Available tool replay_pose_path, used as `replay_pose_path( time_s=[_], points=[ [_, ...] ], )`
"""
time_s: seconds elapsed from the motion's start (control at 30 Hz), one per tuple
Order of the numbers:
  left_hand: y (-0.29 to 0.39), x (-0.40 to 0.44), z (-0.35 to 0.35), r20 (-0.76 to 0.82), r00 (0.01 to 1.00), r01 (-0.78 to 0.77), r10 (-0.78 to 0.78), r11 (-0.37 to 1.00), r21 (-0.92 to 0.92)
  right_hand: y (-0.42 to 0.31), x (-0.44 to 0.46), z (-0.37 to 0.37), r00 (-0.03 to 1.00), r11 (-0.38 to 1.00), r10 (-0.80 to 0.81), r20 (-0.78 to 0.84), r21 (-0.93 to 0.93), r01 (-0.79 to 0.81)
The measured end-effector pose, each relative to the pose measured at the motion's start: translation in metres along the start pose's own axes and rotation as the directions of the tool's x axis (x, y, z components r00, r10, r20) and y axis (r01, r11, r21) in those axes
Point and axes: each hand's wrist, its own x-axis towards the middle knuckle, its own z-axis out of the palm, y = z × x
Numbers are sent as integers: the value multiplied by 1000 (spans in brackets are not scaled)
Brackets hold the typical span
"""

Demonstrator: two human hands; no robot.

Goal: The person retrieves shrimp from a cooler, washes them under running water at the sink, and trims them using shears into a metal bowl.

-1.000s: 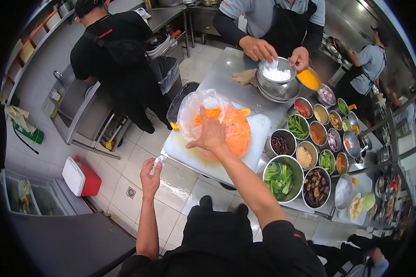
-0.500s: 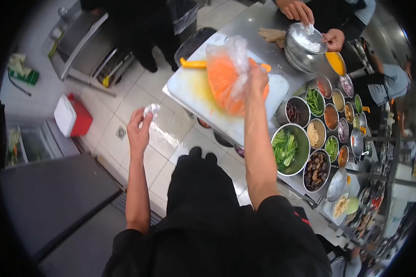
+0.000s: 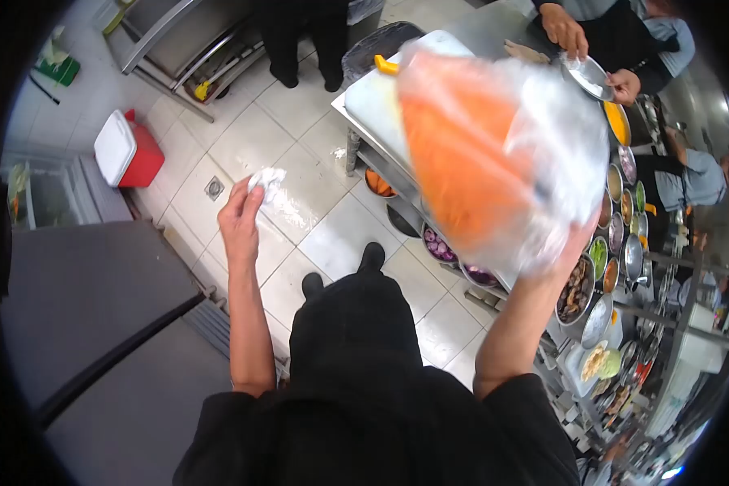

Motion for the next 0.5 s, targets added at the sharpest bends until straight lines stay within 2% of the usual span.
replay_pose_path(
  time_s=[0.03, 0.07, 0.1, 0.13, 0.17, 0.2, 0.23, 0.27, 0.3, 0.33, 0.37, 0.43, 0.47, 0.5],
  points=[
    [-4, -6, -12, -6, 1000, 3, -3, 1000, -6, -11, -20, -4, 979, 975, 114, -168, 206, -78],
    [-13, -13, -27, -22, 999, 39, -38, 999, 20, -24, -58, 15, 975, 984, 176, 138, 0, -178],
    [-21, -18, -40, -32, 997, 67, -65, 997, 40, -28, -92, 39, 871, 953, 277, 406, -232, -195],
    [-20, -24, -50, -20, 996, 84, -83, 994, 66, -16, -100, 35, 894, 896, 395, 212, -305, -323],
    [-20, -34, -61, -12, 995, 104, -103, 990, 95, 2, -106, 25, 869, 819, 494, 3, -337, -465],
    [-29, -44, -72, -16, 992, 127, -126, 986, 104, 30, -118, 22, 883, 729, 421, -208, -502, -466],
    [-41, -52, -83, -23, 988, 153, -151, 981, 118, 56, -129, 5, 884, 722, 446, -142, -526, -449],
    [-56, -60, -92, 7, 988, 152, -154, 982, 111, 86, -137, -15, 824, 654, 521, -222, -516, -553],
    [-74, -70, -102, 29, 984, 171, -173, 983, 61, 95, -154, -19, 654, 469, 700, -288, -506, -724],
    [-88, -78, -111, 48, 978, 200, -201, 980, 16, 116, -161, -61, 485, 281, 836, -256, -559, -780],
    [-99, -84, -117, 60, 972, 225, -226, 974, 17, 130, -173, -88, 480, 271, 831, -283, -548, -791],
    [-118, -100, -129, 50, 958, 282, -281, 959, -7, 151, -206, -130, 460, -133, 613, -642, -658, -741],
    [-124, -105, -134, 67, 957, 284, -283, 959, 2, 154, -221, -148, 432, -169, 605, -669, -638, -752],
    [-133, -109, -138, 53, 946, 321, -321, 947, 13, 153, -231, -164, 403, -268, 662, -632, -702, -660]
  ],
)
